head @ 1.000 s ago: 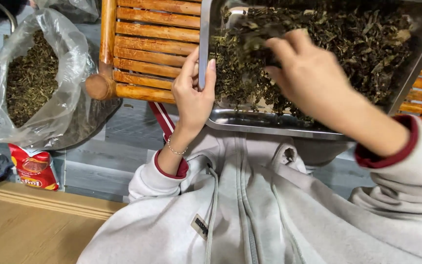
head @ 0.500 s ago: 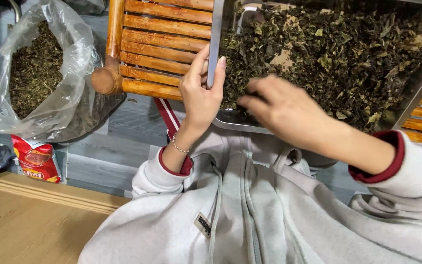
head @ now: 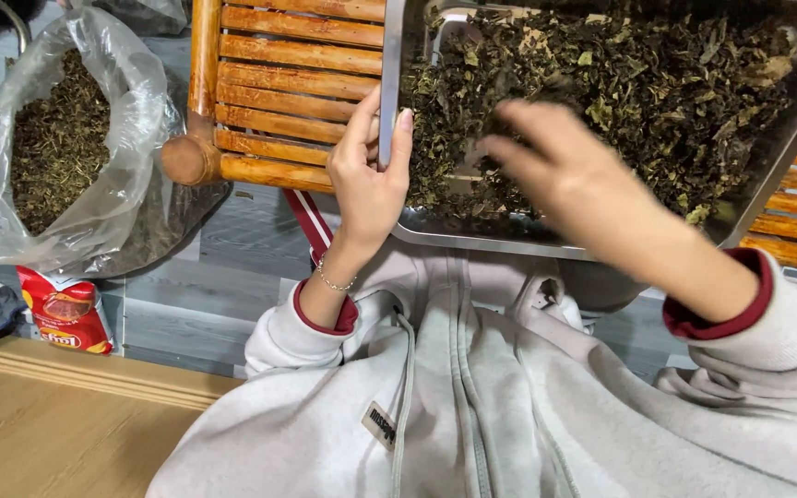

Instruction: Sorting through dried tea leaves in a metal tray to remove stems or debris by hand.

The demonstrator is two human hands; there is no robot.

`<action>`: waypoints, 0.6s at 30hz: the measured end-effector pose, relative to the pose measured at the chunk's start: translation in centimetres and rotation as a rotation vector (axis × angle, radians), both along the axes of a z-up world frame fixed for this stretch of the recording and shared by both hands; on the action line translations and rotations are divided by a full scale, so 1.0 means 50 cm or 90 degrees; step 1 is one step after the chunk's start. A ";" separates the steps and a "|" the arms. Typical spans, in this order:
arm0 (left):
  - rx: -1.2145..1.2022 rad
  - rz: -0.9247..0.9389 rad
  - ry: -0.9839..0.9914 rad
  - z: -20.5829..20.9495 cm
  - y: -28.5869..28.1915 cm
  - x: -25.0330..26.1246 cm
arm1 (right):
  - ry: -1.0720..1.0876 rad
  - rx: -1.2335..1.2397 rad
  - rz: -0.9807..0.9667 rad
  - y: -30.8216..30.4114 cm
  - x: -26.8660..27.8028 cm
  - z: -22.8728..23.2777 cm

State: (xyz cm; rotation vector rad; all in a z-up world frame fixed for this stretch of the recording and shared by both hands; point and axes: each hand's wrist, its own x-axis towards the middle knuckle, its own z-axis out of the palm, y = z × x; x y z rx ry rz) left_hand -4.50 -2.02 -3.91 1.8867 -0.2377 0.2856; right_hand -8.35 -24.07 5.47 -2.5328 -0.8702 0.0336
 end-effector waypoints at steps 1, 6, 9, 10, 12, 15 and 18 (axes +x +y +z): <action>0.000 -0.005 0.000 0.000 0.000 0.000 | -0.038 -0.017 -0.031 -0.018 0.004 0.001; -0.028 -0.003 0.024 0.000 -0.001 -0.002 | -0.064 0.015 -0.149 -0.140 -0.035 0.029; -0.029 -0.010 0.018 -0.002 -0.002 0.000 | -0.078 0.001 -0.258 -0.189 -0.068 0.016; -0.028 -0.009 0.013 -0.003 -0.001 0.000 | -0.069 0.002 -0.302 -0.203 -0.079 0.007; -0.024 -0.008 0.015 -0.002 -0.001 0.000 | -0.071 -0.021 -0.319 -0.209 -0.095 -0.001; -0.019 -0.010 0.020 -0.002 -0.001 0.000 | -0.074 -0.017 -0.347 -0.198 -0.118 -0.002; -0.019 -0.014 0.024 -0.003 0.000 -0.001 | -0.084 0.004 -0.360 -0.176 -0.131 -0.002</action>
